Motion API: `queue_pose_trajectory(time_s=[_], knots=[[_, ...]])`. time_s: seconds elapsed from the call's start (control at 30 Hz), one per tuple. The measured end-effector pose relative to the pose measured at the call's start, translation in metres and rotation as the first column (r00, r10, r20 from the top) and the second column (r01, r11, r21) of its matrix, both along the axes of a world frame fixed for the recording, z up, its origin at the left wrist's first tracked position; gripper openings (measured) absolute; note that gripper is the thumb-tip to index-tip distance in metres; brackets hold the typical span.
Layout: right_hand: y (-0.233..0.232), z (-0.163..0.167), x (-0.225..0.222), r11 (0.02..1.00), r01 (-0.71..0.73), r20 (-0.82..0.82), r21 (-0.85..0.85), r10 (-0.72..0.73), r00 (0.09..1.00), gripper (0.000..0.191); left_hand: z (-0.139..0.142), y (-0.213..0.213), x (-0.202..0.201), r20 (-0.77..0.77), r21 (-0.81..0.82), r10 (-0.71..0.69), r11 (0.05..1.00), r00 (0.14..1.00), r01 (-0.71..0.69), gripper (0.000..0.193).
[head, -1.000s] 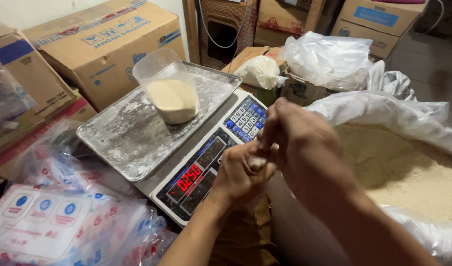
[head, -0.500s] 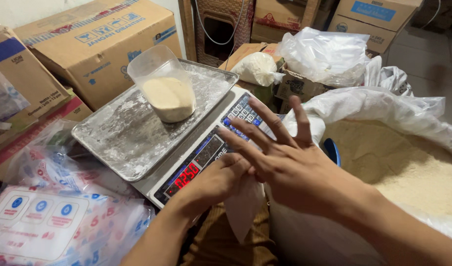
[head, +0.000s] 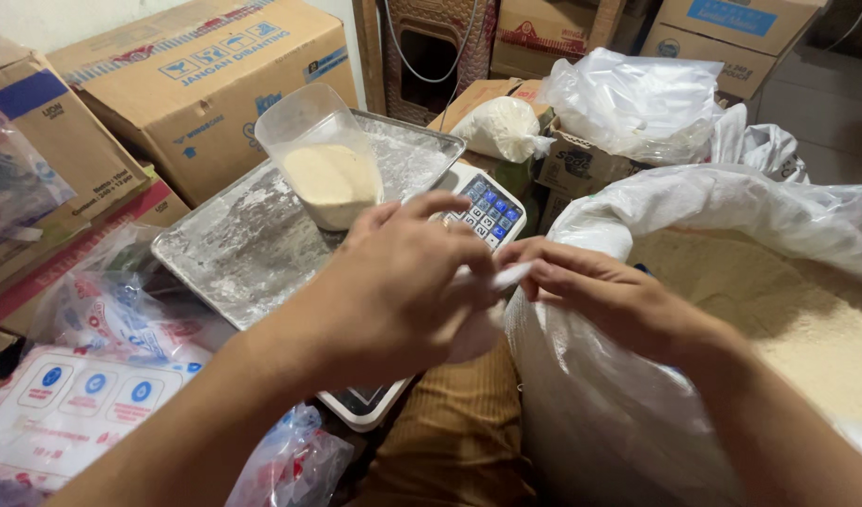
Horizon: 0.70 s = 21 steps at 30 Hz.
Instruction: The person scoops white powder from a large sack with a blue scoop into a plastic container on a digital scale, pours the weighed powder into small plastic bags, presses the air out, and seals each bag by hand, setting filled bags aside.
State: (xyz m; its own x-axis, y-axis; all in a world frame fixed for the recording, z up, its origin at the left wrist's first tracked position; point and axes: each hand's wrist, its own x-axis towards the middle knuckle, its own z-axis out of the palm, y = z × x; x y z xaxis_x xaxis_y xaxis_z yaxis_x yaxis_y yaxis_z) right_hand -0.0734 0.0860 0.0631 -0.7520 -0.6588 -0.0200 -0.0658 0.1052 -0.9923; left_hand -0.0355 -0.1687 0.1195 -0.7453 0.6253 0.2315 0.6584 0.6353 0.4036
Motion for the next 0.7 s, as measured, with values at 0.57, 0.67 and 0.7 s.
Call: queue_pose_trajectory(time_s=[0.57,0.67,0.7], knots=[[-0.101,-0.021,0.038,0.323,0.788,0.844,-0.525,0.314,0.434,0.02,-0.024,0.042,-0.042,0.804,0.436,-0.441,-0.018,0.398,-0.9,0.015],[-0.108,-0.011,0.038,0.459,0.871,0.907,-0.177,-0.267,0.325,0.014,-0.021,0.047,-0.03,0.958,0.261,-0.097,-0.09,0.27,-0.961,0.026],[-0.109,-0.008,0.041,0.518,0.817,0.76,-0.252,-0.417,0.499,0.015,-0.02,0.047,-0.027,0.962,0.254,-0.077,-0.115,0.263,-0.96,0.025]])
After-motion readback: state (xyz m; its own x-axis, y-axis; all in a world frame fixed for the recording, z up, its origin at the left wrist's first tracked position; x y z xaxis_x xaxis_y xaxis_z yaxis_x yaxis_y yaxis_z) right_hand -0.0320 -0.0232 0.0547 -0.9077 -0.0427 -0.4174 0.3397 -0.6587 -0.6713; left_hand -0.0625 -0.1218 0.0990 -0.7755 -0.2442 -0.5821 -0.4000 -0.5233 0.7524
